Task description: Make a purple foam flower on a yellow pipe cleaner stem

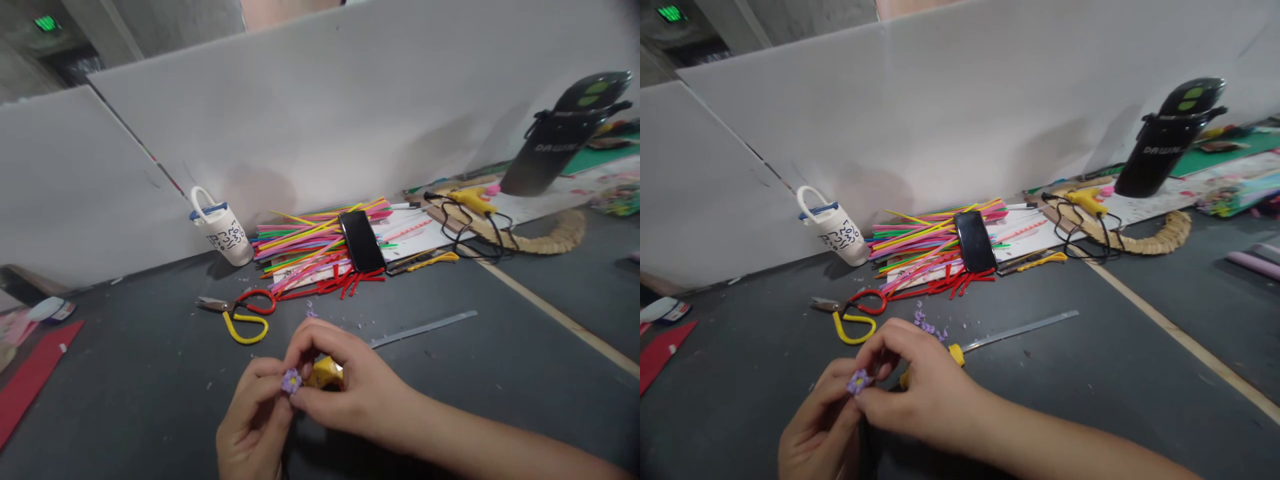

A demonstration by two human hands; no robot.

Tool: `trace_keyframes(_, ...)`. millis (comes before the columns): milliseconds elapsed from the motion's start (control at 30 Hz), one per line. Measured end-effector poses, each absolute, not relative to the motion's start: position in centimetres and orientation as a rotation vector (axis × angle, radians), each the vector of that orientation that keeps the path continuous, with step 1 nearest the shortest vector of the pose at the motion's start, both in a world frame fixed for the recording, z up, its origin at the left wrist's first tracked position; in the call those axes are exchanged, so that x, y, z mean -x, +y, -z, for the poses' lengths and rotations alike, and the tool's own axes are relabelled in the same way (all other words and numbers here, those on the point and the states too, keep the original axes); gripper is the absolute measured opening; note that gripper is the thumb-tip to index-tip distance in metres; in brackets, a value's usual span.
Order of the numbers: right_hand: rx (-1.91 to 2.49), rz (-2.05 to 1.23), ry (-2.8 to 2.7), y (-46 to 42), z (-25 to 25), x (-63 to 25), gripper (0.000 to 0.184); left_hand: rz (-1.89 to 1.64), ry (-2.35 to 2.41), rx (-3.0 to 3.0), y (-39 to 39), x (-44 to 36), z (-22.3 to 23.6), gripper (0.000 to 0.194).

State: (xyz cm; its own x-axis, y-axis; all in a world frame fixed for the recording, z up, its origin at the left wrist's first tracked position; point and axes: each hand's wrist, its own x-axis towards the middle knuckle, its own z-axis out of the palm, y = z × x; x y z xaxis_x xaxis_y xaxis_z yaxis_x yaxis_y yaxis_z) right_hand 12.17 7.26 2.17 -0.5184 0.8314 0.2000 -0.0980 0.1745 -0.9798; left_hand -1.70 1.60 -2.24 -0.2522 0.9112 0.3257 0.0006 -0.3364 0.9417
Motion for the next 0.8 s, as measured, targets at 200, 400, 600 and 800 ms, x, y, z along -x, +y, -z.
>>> trace_keyframes(200, 0.708, -1.495, -1.635, 7.4, -2.0, -12.1, 0.015, -1.664, 1.209, -1.233, 1.6, 1.7, 2.1, 0.009)
trace_keyframes(400, 0.826, -1.466, -1.659, 7.9, -2.0, -12.4, 0.019, -1.598, 1.204, -0.818, 2.1, 1.4, 1.4, 0.008)
trace_keyframes(600, 1.445, -0.841, -2.534, 9.0, -2.9, -15.1, 0.026, -1.452, 1.266, -0.48, 2.8, 1.8, 1.0, 0.017)
trace_keyframes(800, 1.751, -0.694, -2.655, 7.2, -0.2, -15.4, 0.031, -1.461, 1.284, -0.501, 2.9, 1.8, 1.0, 0.014)
